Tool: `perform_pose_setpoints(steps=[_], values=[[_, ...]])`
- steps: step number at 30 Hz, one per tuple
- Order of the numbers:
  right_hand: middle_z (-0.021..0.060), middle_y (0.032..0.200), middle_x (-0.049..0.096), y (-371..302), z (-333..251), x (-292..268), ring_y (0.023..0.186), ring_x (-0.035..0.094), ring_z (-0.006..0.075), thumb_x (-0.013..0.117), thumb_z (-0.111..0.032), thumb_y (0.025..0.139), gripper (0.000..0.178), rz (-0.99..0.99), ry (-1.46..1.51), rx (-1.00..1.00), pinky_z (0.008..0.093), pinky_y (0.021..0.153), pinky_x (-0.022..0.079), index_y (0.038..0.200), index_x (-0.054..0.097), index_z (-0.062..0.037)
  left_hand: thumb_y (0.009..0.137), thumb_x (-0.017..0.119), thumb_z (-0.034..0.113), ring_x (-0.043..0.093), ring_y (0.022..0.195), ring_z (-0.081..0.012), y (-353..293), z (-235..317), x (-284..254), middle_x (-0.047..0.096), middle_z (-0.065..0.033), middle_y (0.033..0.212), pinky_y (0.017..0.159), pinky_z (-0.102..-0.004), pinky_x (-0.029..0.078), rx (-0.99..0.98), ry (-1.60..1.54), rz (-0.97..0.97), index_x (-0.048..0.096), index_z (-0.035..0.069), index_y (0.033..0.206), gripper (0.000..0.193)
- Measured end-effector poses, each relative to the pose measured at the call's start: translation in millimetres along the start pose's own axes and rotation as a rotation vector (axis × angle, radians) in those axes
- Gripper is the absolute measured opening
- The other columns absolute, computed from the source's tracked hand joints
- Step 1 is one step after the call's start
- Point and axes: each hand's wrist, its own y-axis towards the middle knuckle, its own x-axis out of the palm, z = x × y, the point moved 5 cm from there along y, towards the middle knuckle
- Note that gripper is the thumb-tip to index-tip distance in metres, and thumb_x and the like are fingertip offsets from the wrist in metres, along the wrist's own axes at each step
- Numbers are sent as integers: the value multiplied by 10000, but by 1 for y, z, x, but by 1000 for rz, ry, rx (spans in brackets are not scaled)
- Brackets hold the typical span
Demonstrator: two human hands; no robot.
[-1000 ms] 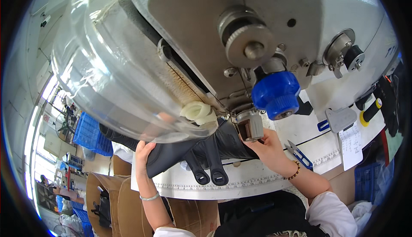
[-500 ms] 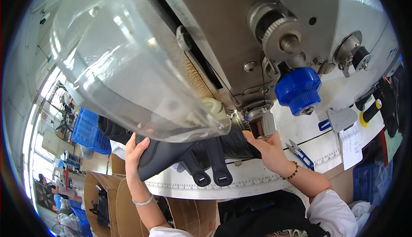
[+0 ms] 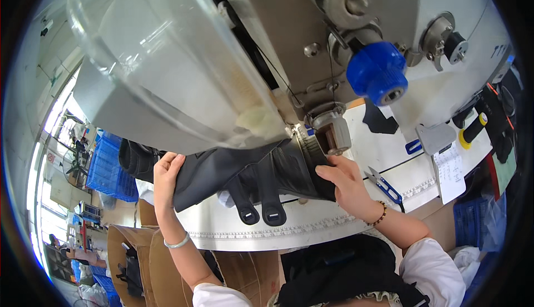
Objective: The person sews and assembles black boot upper components using an industrial sewing machine.
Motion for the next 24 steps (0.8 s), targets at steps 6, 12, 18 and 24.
perform_pose_setpoints(steps=[6, 12, 18, 24], values=[[17, 971, 548, 1, 2, -6, 873, 467, 47, 552, -78, 834, 321, -108, -180, 114, 202, 769, 404, 1127, 474, 30, 847, 544, 162, 548, 660, -135, -76, 47, 33, 588, -83, 746, 603, -198, 412, 652, 452, 710, 590, -29, 825, 197], [10, 995, 548, -8, 9, -10, 881, 468, 48, 555, -89, 853, 348, -123, -151, 102, 201, 764, 408, 1167, 461, 25, 752, 531, 119, 567, 864, -356, -178, 48, 138, 599, -129, 869, 799, -434, 419, 1187, 629, -74, 589, -9, 919, 218], [1, 1010, 556, -9, 18, -14, 873, 481, 36, 565, -116, 863, 335, -142, -122, 117, 184, 750, 415, 1160, 474, 8, 725, 594, 175, 447, 1147, -311, -155, 56, 185, 522, -106, 1158, 983, -500, 257, 885, 853, -21, 533, 1, 1120, 437], [6, 973, 580, -13, 14, -1, 837, 496, 28, 588, -117, 848, 303, -93, -48, 59, 189, 716, 432, 1117, 518, 4, 731, 583, 117, 405, 1204, -203, -132, 64, 180, 471, -31, 1262, 1016, -458, 237, 827, 995, -21, 522, 66, 1201, 477]])
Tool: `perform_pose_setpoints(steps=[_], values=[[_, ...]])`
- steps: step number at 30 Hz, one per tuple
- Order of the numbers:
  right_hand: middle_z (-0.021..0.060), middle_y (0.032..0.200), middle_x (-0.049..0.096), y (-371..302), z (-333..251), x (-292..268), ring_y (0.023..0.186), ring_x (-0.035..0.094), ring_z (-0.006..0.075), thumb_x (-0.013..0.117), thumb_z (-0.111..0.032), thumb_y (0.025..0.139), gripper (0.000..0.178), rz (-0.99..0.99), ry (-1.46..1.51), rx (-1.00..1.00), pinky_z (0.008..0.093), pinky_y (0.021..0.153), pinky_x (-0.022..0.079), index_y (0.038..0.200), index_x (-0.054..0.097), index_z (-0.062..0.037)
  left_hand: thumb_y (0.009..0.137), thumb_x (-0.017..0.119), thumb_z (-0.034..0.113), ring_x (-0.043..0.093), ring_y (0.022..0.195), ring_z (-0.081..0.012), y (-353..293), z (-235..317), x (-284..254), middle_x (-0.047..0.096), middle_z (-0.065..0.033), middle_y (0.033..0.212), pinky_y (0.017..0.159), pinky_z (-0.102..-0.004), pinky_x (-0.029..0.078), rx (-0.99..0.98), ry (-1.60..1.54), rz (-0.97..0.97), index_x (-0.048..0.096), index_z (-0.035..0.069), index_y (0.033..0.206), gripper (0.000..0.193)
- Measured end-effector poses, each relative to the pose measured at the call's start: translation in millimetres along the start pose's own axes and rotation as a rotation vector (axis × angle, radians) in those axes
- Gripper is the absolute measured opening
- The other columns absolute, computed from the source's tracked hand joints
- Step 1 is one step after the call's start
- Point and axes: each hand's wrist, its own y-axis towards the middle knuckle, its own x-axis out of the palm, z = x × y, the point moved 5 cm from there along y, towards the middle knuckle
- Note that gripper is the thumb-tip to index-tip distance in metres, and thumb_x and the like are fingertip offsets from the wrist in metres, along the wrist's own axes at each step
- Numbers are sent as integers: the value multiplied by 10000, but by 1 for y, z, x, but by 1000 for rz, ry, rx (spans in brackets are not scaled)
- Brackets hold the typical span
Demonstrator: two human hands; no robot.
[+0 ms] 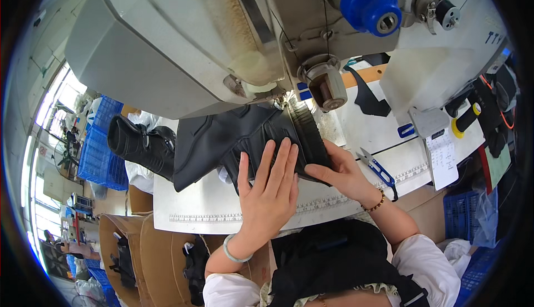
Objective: The person sews and assembles black boot upper components using an industrial sewing machine.
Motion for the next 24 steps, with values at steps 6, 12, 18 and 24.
perform_pose_setpoints(steps=[6, 12, 18, 24], values=[[8, 888, 601, 2, 4, -3, 793, 498, 30, 614, -125, 830, 253, 110, -159, -31, 193, 685, 435, 1042, 576, 6, 739, 532, 39, 412, 1201, -237, 11, -5, -6, 477, -66, 1255, 1025, -462, 231, 20, -128, -11, 533, 55, 1167, 429], [-4, 861, 601, 3, 6, -2, 763, 497, 28, 619, -123, 825, 227, 156, -79, -57, 188, 661, 430, 1012, 594, 4, 751, 542, 48, 406, 1208, -255, 15, -13, -1, 469, -103, 1261, 1024, -441, 252, 72, -289, 1, 539, 17, 1133, 383], [-5, 872, 606, -1, 7, -1, 775, 502, 31, 618, -102, 823, 233, 178, -71, -21, 186, 676, 430, 1022, 588, 13, 739, 600, 127, 418, 1196, -266, 19, -13, -14, 474, -120, 1251, 1009, -428, 275, 84, -339, -12, 525, 3, 1131, 418], [11, 898, 615, -1, 9, 2, 791, 512, 37, 613, -83, 823, 235, 176, -31, -56, 188, 698, 433, 1027, 580, 30, 724, 643, 252, 428, 1180, -276, 28, -17, -17, 467, -145, 1238, 1000, -401, 294, 56, -399, -52, 467, -27, 1192, 573]])
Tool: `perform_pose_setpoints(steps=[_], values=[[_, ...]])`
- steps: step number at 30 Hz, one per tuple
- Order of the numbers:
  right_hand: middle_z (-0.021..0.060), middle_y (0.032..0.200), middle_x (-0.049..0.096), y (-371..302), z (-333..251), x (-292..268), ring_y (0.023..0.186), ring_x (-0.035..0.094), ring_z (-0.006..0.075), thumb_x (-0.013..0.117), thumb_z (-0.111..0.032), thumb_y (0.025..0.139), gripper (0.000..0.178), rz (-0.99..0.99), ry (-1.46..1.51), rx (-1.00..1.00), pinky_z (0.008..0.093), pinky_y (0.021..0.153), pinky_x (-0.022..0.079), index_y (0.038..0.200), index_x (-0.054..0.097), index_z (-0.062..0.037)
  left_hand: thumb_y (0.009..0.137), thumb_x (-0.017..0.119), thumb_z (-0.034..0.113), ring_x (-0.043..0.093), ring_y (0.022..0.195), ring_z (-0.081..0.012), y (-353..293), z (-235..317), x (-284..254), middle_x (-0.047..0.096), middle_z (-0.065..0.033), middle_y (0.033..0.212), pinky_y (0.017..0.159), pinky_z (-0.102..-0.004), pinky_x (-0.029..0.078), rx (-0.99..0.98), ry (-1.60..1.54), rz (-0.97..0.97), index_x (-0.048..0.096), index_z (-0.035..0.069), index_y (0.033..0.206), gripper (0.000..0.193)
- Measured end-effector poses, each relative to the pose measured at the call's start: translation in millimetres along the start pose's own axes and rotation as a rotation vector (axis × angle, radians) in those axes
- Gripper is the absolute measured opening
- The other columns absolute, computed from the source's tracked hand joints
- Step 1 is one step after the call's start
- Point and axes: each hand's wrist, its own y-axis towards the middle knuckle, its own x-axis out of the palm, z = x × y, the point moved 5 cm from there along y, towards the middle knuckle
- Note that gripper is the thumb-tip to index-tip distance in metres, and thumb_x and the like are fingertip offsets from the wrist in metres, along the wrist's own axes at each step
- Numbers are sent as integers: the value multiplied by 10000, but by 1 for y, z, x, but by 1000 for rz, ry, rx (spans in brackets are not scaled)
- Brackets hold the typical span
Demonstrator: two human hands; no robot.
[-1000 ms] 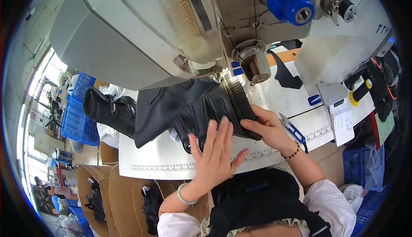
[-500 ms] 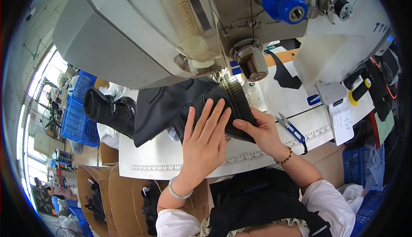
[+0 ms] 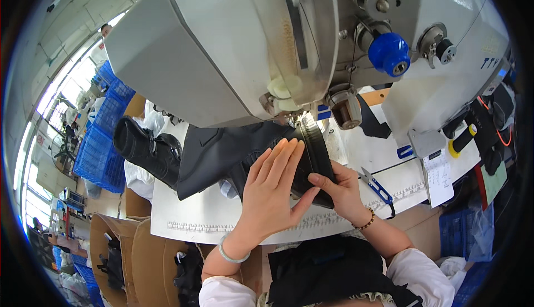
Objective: The person sews and assembles black boot upper components using an industrial sewing machine.
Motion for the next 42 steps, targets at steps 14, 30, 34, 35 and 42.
perform_pose_setpoints(steps=[14, 30, 34, 35, 42], values=[[21, 895, 615, -2, 0, 0, 790, 523, 42, 594, -57, 831, 194, -22, 86, 33, 192, 694, 444, 1002, 586, 35, 709, 647, 195, 435, 1164, -331, 2, 1, 11, 466, -211, 1204, 988, -419, 321, -4, 52, 63, 472, -67, 1173, 560], [24, 919, 611, 2, 4, 7, 794, 533, 41, 591, -62, 836, 232, 13, 177, 58, 184, 694, 445, 1048, 566, 31, 693, 617, 82, 466, 1135, -321, 0, -14, 9, 509, -161, 1171, 983, -425, 343, 19, -79, 154, 527, -28, 1127, 457], [21, 918, 610, 1, 5, 9, 792, 532, 40, 593, -62, 835, 235, 42, 155, 70, 184, 692, 446, 1049, 566, 30, 697, 594, 20, 476, 1133, -305, 0, -15, 5, 526, -145, 1165, 988, -417, 338, 10, -101, 148, 547, -12, 1115, 422], [21, 918, 610, 2, 4, 11, 790, 532, 39, 595, -63, 834, 236, 41, 160, 55, 183, 688, 445, 1048, 566, 30, 697, 594, 20, 476, 1133, -305, 0, -15, 5, 526, -145, 1165, 988, -417, 338, 8, -103, 150, 547, -12, 1115, 422], [24, 905, 614, 7, -1, 11, 777, 531, 38, 592, -78, 838, 225, 46, 158, 52, 181, 675, 444, 1035, 573, 29, 726, 576, 29, 475, 1135, -288, 6, -17, 5, 522, -134, 1164, 990, -407, 340, 17, -35, 145, 530, -11, 1141, 419]])
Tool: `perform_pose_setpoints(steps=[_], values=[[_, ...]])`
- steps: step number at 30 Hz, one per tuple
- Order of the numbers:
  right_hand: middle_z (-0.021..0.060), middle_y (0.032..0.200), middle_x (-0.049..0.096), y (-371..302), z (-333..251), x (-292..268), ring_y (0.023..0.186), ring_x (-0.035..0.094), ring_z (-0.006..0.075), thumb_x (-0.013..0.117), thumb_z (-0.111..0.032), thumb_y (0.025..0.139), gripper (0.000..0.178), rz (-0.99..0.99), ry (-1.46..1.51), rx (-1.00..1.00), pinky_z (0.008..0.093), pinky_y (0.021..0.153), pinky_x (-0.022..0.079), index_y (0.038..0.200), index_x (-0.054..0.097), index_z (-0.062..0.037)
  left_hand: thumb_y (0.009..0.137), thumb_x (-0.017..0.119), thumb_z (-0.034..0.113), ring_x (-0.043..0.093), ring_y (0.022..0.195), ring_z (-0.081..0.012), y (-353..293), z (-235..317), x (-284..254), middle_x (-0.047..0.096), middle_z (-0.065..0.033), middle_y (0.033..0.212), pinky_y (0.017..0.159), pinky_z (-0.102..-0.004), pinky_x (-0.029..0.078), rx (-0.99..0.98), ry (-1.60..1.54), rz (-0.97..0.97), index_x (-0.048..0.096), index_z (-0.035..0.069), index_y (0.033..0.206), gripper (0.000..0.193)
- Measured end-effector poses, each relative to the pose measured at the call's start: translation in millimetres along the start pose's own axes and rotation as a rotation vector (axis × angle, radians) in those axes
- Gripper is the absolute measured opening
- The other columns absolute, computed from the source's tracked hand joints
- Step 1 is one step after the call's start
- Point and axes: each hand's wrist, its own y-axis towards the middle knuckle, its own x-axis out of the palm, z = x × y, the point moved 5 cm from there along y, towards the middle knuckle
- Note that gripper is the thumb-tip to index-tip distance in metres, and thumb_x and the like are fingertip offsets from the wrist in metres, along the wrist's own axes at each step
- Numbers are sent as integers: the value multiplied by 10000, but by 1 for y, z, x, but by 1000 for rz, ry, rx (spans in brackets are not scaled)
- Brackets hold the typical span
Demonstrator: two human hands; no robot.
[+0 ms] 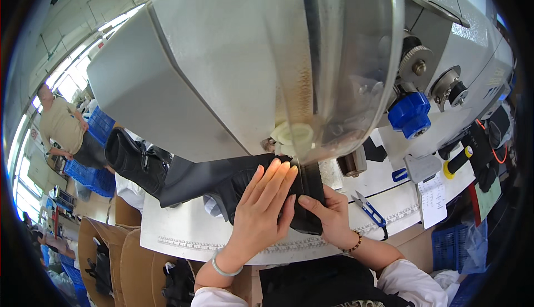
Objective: The person sews and assembles black boot upper components using an industrial sewing machine.
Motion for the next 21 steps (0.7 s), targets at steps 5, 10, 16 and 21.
perform_pose_setpoints(steps=[5, 10, 16, 21], values=[[21, 885, 616, 5, -4, 1, 765, 532, 37, 594, -84, 837, 217, 9, 2, 6, 182, 669, 445, 1022, 579, 27, 742, 582, 37, 494, 1112, -266, 1, -1, 2, 531, -114, 1147, 966, -387, 379, 13, 70, 9, 540, -14, 1133, 396], [20, 868, 616, 6, -3, 1, 753, 531, 36, 597, -88, 835, 200, 9, 9, 18, 181, 656, 442, 999, 585, 26, 749, 585, 17, 530, 1064, -254, -3, 0, 3, 557, -101, 1107, 914, -366, 438, 78, 31, 93, 587, -9, 1066, 318], [20, 840, 619, 10, -5, -2, 726, 534, 35, 604, -98, 831, 182, 26, -42, 32, 182, 636, 443, 967, 590, 21, 755, 582, 29, 534, 1050, -258, 3, -1, 2, 557, -102, 1099, 916, -359, 436, 57, 52, 59, 582, -11, 1072, 319], [25, 839, 623, 17, -9, 5, 723, 542, 39, 594, -73, 830, 160, 12, 12, 34, 188, 630, 449, 963, 593, 16, 742, 588, 37, 546, 1017, -250, 1, 2, 0, 558, -93, 1081, 905, -353, 441, 24, 139, 77, 586, -5, 1068, 329]])
